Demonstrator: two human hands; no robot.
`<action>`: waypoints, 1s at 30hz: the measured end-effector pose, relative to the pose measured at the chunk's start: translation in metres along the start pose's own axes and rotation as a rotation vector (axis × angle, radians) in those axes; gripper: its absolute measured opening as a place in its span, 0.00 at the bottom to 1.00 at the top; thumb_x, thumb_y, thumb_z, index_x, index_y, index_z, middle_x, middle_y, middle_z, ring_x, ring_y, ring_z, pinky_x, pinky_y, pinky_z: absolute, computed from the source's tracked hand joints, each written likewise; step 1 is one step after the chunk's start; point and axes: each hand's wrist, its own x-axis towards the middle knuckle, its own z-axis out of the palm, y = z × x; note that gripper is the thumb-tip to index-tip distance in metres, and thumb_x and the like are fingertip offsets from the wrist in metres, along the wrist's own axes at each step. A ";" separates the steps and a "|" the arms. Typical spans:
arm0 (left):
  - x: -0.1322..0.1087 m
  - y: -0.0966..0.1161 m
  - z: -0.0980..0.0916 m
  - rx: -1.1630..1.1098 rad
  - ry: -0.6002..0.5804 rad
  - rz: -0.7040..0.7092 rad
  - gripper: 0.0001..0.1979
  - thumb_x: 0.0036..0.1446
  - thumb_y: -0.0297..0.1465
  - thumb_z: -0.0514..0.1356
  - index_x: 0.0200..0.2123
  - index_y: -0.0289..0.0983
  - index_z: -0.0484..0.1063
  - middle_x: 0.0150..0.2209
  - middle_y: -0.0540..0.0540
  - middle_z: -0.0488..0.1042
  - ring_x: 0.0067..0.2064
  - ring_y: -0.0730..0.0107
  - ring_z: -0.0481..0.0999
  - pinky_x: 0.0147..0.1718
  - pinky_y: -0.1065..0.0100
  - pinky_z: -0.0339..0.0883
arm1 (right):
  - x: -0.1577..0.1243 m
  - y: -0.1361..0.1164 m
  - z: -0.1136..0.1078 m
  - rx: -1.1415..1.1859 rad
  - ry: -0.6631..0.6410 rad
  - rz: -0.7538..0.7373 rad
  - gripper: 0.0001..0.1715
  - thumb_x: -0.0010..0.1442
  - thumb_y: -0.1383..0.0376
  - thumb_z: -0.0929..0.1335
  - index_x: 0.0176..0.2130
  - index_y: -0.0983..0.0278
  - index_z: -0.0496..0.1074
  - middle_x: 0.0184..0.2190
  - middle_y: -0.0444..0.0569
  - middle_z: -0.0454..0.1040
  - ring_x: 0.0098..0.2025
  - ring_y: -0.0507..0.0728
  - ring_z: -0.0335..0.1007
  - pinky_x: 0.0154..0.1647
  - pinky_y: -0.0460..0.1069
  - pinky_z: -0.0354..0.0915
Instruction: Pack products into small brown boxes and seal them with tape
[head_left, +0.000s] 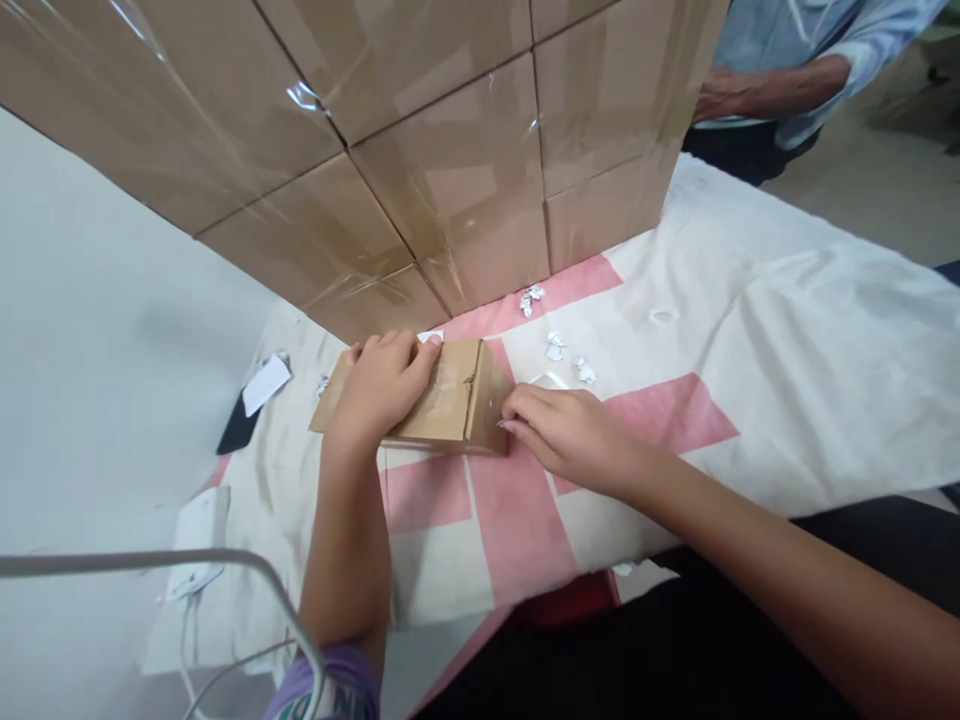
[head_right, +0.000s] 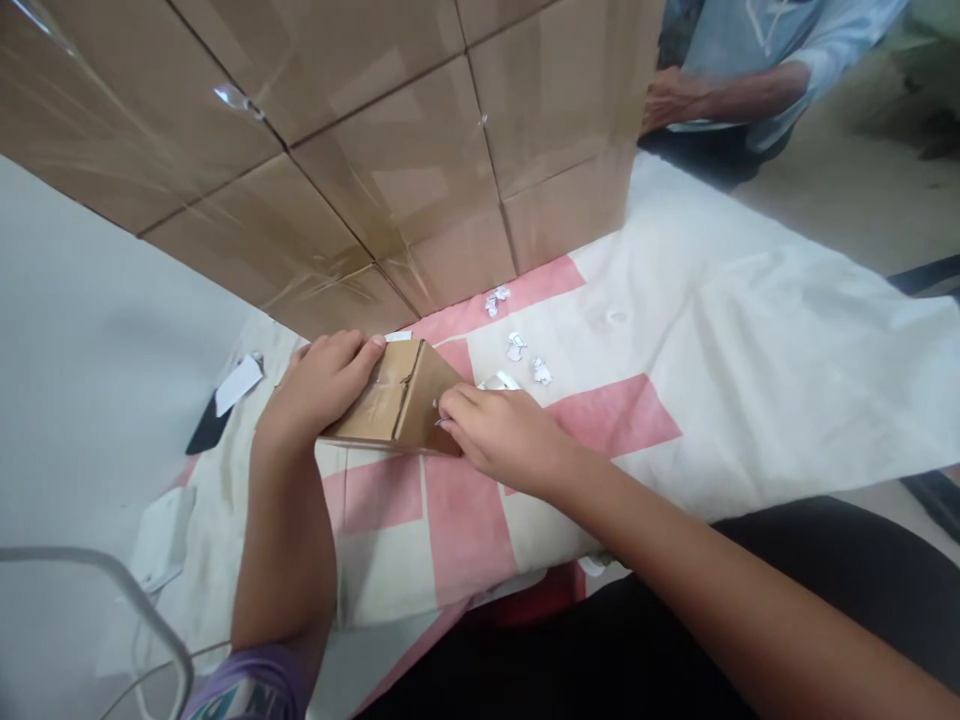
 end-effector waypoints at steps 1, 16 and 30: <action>-0.001 0.000 0.000 -0.001 -0.001 0.010 0.22 0.69 0.47 0.42 0.31 0.40 0.62 0.44 0.39 0.76 0.54 0.47 0.70 0.61 0.42 0.52 | 0.000 -0.001 0.000 -0.006 -0.014 0.005 0.10 0.73 0.66 0.61 0.39 0.64 0.69 0.37 0.48 0.76 0.34 0.55 0.71 0.35 0.49 0.58; -0.004 -0.005 -0.001 -0.025 -0.032 0.179 0.18 0.69 0.44 0.45 0.30 0.41 0.62 0.36 0.46 0.74 0.45 0.56 0.69 0.56 0.47 0.53 | 0.005 -0.013 0.015 0.103 -0.094 0.198 0.07 0.72 0.65 0.65 0.39 0.65 0.69 0.37 0.50 0.79 0.37 0.57 0.76 0.33 0.49 0.58; -0.001 -0.009 -0.006 -0.087 -0.097 0.392 0.16 0.66 0.44 0.49 0.31 0.40 0.65 0.34 0.49 0.72 0.43 0.61 0.66 0.61 0.52 0.50 | 0.000 -0.024 0.005 -0.328 0.051 0.084 0.33 0.59 0.41 0.72 0.45 0.67 0.70 0.38 0.55 0.76 0.36 0.60 0.74 0.27 0.50 0.49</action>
